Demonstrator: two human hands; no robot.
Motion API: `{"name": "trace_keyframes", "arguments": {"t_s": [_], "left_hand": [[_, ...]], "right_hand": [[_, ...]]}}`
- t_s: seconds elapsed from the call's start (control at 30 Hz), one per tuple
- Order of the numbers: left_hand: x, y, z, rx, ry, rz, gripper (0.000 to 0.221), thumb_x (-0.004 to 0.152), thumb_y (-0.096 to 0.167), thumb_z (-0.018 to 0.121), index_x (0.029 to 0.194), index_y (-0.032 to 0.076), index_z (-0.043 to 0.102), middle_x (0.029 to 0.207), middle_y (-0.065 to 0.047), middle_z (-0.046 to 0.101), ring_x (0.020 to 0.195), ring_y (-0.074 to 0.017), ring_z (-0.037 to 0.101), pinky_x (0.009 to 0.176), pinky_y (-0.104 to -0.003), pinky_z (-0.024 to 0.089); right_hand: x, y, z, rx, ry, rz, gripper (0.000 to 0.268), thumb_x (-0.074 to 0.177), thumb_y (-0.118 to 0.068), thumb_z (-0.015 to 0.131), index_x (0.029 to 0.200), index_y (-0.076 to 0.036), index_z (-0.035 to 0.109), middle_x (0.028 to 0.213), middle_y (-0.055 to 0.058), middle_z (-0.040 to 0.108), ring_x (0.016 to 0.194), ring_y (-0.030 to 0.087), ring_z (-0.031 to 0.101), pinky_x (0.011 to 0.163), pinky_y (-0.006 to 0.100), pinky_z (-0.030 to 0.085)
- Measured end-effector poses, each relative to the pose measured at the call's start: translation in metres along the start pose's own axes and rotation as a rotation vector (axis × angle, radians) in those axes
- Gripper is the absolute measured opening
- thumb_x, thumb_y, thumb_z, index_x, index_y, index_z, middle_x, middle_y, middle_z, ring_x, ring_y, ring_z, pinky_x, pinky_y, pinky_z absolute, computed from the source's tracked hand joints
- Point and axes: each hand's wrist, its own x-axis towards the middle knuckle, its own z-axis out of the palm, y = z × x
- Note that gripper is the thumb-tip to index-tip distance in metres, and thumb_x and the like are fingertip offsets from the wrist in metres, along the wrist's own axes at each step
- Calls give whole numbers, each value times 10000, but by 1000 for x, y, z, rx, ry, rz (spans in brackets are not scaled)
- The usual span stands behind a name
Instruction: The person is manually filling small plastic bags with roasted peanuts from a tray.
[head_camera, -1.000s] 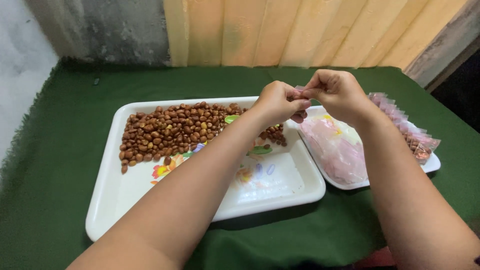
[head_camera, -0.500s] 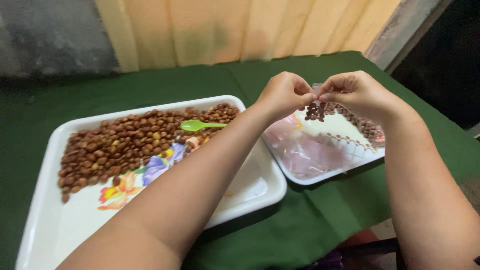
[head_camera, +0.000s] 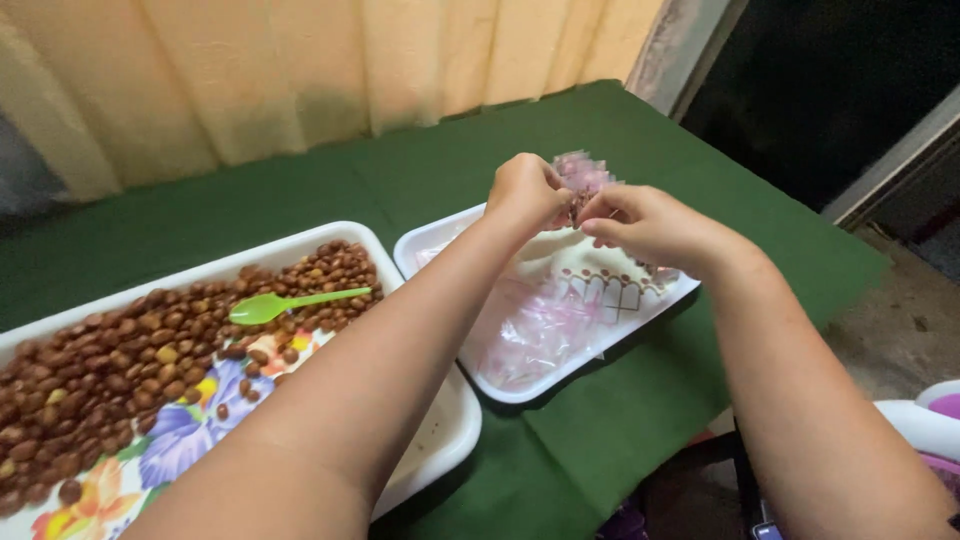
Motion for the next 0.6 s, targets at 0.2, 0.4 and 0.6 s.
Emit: {"name": "trace_keyframes", "arguments": {"t_s": [0.2, 0.4, 0.6], "left_hand": [[16, -10, 11, -27, -55, -21, 127, 742, 211, 671, 713, 226, 794, 459, 45, 663, 531, -124, 744, 687, -272, 620], [16, -8, 13, 17, -8, -29, 133, 784, 236, 681, 794, 229, 813, 559, 3, 724, 674, -148, 784, 741, -318, 627], [-14, 2, 0, 49, 71, -33, 197, 828, 265, 694, 956, 170, 811, 953, -90, 796, 1026, -308, 753, 872, -432, 611]], "right_hand": [[31, 28, 8, -216, -80, 99, 340, 927, -288, 681, 1212, -115, 753, 971, 150, 762, 919, 255, 706, 794, 435, 581], [34, 33, 13, -220, -57, 119, 366, 906, -335, 716, 1211, -137, 753, 977, 128, 763, 910, 231, 707, 792, 389, 574], [15, 19, 12, -290, -246, 151, 438, 725, -335, 881, 1081, -94, 794, 1001, 144, 771, 919, 271, 706, 816, 395, 564]]}}
